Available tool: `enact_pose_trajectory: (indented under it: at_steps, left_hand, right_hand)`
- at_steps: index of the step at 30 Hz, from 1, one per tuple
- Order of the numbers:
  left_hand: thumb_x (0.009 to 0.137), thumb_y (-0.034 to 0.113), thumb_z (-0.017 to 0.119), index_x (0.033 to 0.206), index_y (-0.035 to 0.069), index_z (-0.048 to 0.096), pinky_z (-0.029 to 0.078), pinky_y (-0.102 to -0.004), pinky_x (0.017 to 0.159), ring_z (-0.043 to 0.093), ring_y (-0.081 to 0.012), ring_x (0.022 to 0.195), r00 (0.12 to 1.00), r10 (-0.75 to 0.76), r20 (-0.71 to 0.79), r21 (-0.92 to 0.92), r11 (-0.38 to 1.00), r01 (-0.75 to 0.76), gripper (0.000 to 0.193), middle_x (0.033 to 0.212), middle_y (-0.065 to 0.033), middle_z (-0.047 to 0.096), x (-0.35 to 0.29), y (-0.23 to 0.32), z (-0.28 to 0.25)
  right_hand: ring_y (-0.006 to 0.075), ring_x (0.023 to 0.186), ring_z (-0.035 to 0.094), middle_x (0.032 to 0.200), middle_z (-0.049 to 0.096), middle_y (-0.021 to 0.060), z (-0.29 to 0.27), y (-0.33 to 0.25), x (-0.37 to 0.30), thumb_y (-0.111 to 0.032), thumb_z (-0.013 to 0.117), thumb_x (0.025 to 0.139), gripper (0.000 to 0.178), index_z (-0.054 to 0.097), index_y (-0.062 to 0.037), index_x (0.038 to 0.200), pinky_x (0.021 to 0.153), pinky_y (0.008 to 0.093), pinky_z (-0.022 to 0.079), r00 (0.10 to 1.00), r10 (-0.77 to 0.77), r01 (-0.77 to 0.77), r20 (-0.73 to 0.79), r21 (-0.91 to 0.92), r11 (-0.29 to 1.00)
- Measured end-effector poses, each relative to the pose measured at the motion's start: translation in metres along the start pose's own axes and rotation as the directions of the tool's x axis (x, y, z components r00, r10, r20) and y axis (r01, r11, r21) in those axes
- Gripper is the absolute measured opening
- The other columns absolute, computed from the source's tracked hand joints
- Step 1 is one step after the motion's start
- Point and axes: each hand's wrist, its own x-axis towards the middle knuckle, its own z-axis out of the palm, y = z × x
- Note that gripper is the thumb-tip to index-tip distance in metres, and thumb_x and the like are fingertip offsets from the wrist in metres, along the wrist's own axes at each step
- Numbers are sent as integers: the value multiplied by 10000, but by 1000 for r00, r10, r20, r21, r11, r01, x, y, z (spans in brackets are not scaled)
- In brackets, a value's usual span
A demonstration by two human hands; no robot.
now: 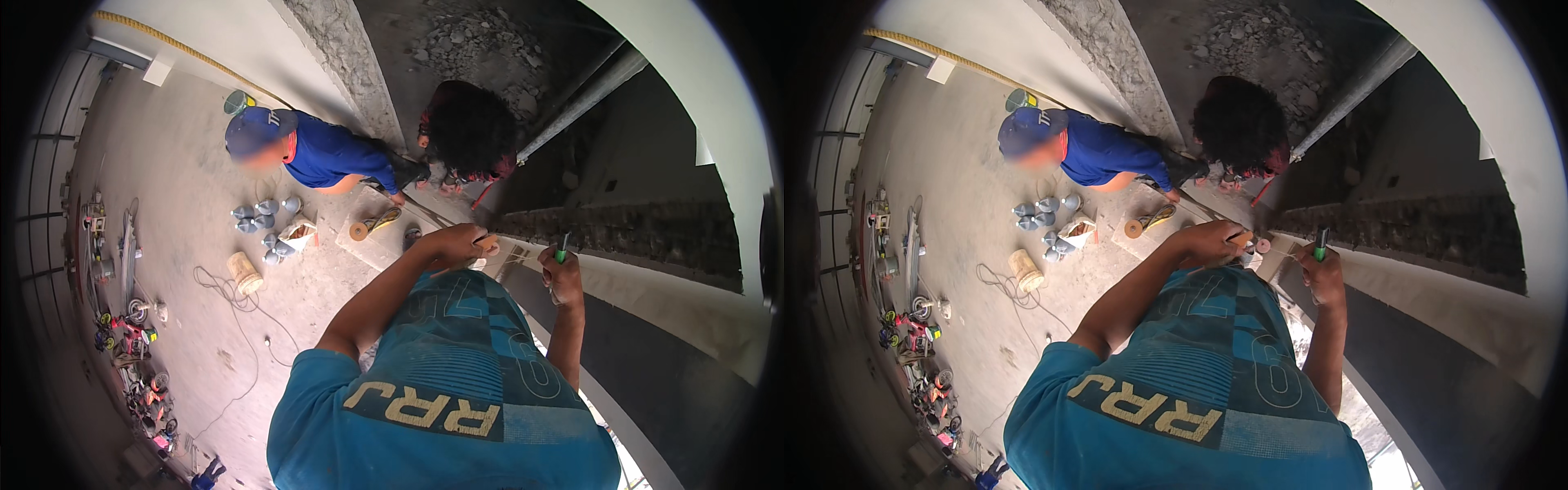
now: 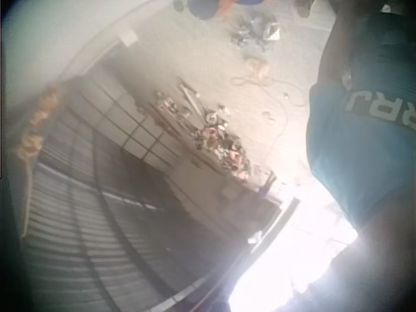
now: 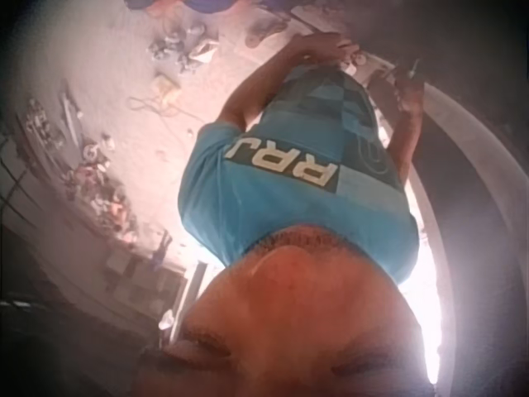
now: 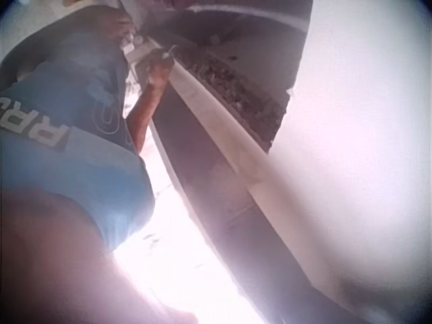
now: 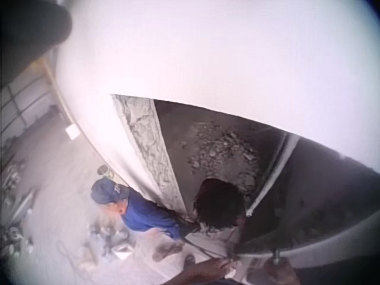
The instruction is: The person uses a hammer and chisel to chip away at the edge of a concrete stair, then smooths the surface with a trowel. They later use a plumb bob to check the vertical alignment of the stair edge.
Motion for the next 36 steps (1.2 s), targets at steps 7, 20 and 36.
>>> enact_pose_trajectory:
  at_steps: [7, 20, 36]
  left_hand:
    - [776, 507, 619, 889, -40, 593, 445, -400, 681, 603, -324, 751, 1000, -19, 3, -39, 999, 19, 559, 817, -214, 621, -3, -11, -2]
    - [818, 226, 594, 1197, -63, 506, 466, -380, 829, 606, -352, 963, 967, -96, -236, 176, 975, 139, 484, 1076, -258, 600, 3, -6, -10]
    - [944, 276, 487, 850, 5, 534, 469, -356, 735, 577, -270, 815, 855, 371, 362, -66, 925, -374, 291, 829, -119, 564, 42, 119, -81]
  right_hand:
    - [65, 426, 399, 551, 468, -2, 4, 2, -2, -106, 617, 796, 107, 590, -5, 775, 394, 222, 299, 1000, -10, 10, 15, 25, 1000]
    - [57, 505, 399, 578, 461, -25, 10, -4, -16, -137, 636, 778, 126, 608, -21, 740, 471, 255, 290, 1000, -6, 5, -9, -56, 998]
    - [100, 638, 504, 676, 571, -2, -25, -5, -46, -135, 682, 763, 142, 653, -4, 812, 584, 267, 396, 979, -15, 27, -205, 58, 998]
